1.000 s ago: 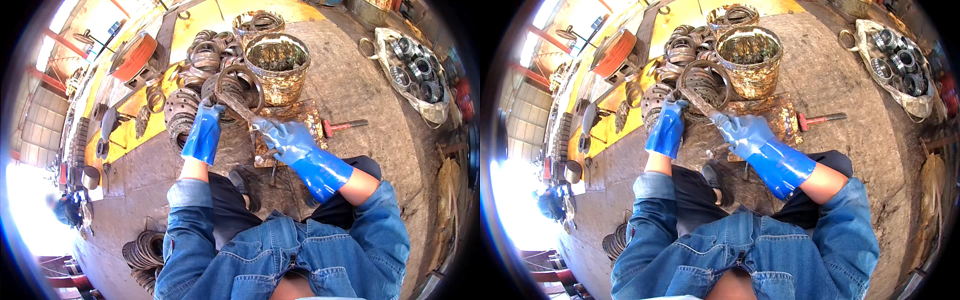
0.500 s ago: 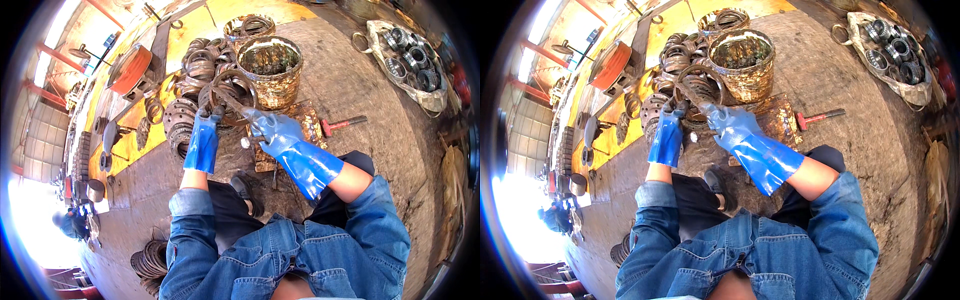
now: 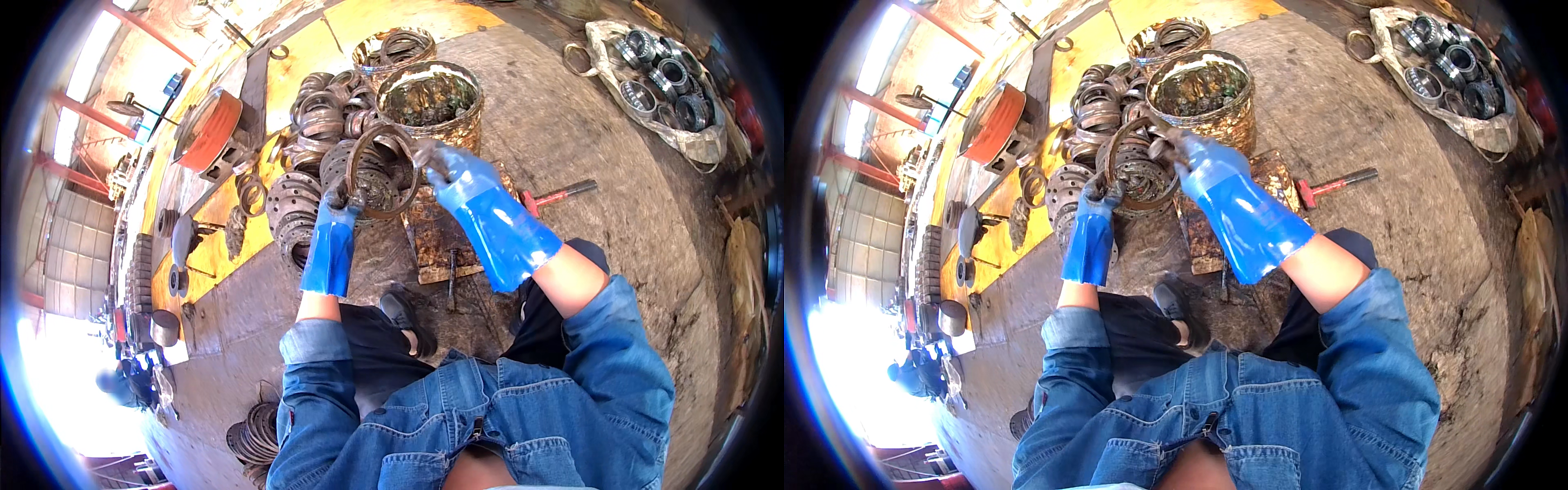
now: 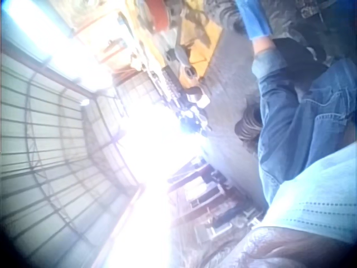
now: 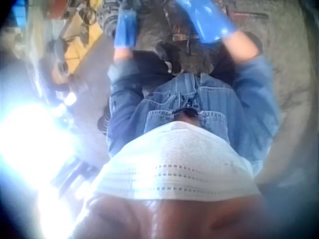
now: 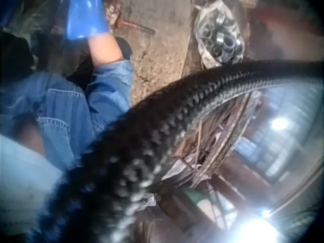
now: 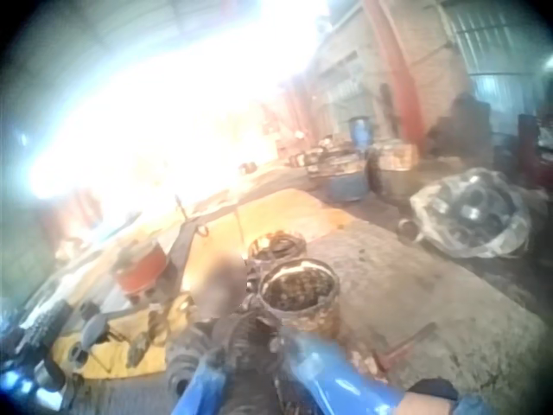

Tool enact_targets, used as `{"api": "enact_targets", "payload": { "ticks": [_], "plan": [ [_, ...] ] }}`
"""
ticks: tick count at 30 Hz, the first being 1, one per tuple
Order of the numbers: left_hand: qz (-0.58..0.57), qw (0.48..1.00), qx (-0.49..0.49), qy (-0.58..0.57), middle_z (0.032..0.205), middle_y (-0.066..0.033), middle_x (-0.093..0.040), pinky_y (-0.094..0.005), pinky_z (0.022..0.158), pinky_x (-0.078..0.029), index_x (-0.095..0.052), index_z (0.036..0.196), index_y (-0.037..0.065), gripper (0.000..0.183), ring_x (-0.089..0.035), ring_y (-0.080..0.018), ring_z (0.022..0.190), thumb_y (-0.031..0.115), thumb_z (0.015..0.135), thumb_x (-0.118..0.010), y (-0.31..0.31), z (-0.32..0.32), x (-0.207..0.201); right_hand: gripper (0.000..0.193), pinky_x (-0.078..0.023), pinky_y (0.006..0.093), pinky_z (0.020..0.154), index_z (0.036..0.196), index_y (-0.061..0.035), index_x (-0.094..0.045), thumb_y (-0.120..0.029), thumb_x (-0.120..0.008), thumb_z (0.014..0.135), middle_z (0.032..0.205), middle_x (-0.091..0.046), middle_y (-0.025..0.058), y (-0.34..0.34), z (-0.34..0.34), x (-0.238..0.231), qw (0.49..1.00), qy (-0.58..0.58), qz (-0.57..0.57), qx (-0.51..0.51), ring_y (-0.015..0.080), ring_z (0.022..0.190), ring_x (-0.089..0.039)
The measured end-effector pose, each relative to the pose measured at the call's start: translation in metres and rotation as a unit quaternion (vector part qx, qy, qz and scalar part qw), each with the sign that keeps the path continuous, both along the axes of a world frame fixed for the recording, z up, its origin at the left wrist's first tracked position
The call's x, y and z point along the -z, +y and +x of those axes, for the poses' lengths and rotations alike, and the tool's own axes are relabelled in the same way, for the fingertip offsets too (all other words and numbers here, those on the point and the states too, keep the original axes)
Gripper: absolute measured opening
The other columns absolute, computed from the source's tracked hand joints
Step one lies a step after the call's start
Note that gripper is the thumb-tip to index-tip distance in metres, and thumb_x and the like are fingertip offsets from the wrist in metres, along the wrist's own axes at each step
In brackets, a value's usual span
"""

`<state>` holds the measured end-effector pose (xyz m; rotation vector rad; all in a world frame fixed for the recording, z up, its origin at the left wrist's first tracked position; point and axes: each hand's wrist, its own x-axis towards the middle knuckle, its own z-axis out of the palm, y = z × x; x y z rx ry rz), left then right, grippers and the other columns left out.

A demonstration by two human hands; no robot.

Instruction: The person cleans and applies grease to several large metal rings using a scraper and a hammer by a bucket of lubricant.

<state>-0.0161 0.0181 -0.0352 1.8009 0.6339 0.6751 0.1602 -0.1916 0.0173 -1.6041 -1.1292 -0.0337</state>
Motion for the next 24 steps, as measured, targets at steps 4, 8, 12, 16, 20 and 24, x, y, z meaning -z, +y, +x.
{"api": "enact_targets", "payload": {
  "ticks": [4, 8, 12, 16, 20, 24],
  "plan": [
    [-0.008, 1.0, -0.001, -0.013, 0.109, -0.0071, -0.066, -0.0289, 0.089, -0.048, -0.057, 0.124, -0.001, 0.038, -0.061, -0.016, 0.097, 0.004, 0.087, -0.065, -0.005, -0.001, -0.005, 0.03, -0.053, 0.0334, 0.066, 0.119, -0.0101, -0.063, -0.014, -0.061, 0.089, 0.09, -0.069, 0.0109, -0.018, -0.005, -0.029, 0.963, 0.259, -0.053, -0.045, 0.0203, 0.073, -0.066],
    [0.005, 1.0, 0.01, 0.009, 0.11, -0.0085, -0.066, -0.029, 0.09, -0.048, -0.056, 0.125, -0.002, 0.039, -0.061, -0.0159, 0.099, 0.003, 0.087, -0.064, 0.005, -0.003, -0.005, 0.034, -0.055, 0.0237, 0.066, 0.127, -0.0052, -0.06, -0.017, -0.06, 0.095, 0.104, -0.069, 0.005, -0.021, -0.023, -0.038, 0.876, 0.434, -0.036, -0.209, 0.0072, 0.081, -0.063],
    [-0.015, 1.0, -0.008, -0.021, 0.111, -0.0086, -0.066, -0.0288, 0.09, -0.048, -0.056, 0.125, -0.002, 0.04, -0.061, -0.0159, 0.099, 0.005, 0.087, -0.067, 0.001, -0.009, -0.003, 0.031, -0.053, 0.0231, 0.061, 0.123, -0.0055, -0.062, -0.015, -0.06, 0.094, 0.092, -0.069, 0.0063, -0.015, -0.02, -0.041, 0.887, 0.435, -0.036, -0.149, 0.01, 0.069, -0.064],
    [-0.012, 0.998, -0.049, -0.038, 0.109, -0.0068, -0.067, -0.0285, 0.089, -0.048, -0.057, 0.124, -0.002, 0.039, -0.061, -0.0156, 0.098, 0.005, 0.087, -0.068, 0.007, -0.01, 0.004, 0.03, -0.05, 0.0226, 0.057, 0.12, -0.0052, -0.064, -0.017, -0.062, 0.093, 0.094, -0.072, 0.0083, -0.014, 0.011, -0.049, 0.836, 0.544, -0.018, -0.076, 0.0098, 0.072, -0.065],
    [-0.065, 0.992, -0.076, -0.072, 0.106, -0.0054, -0.067, -0.0267, 0.086, -0.049, -0.061, 0.12, 0.0, 0.034, -0.062, -0.0142, 0.094, 0.002, 0.087, -0.068, -0.008, -0.003, -0.014, 0.028, -0.043, 0.0254, 0.048, 0.113, 0.0001, -0.064, -0.019, -0.058, 0.093, 0.076, -0.065, 0.0042, -0.005, 0.064, -0.005, 0.775, 0.624, 0.018, -0.099, 0.014, 0.056, -0.059],
    [-0.089, 0.99, -0.085, -0.071, 0.101, -0.0052, -0.068, -0.025, 0.074, -0.051, -0.062, 0.117, 0.001, 0.028, -0.062, -0.0126, 0.085, 0.002, 0.088, -0.065, 0.006, 0.004, -0.032, 0.021, -0.043, 0.0233, 0.04, 0.088, -0.0029, -0.058, -0.022, -0.053, 0.095, 0.067, -0.056, 0.0009, -0.006, 0.101, 0.034, 0.622, 0.752, 0.03, -0.215, 0.011, 0.05, -0.053]
  ]
}}
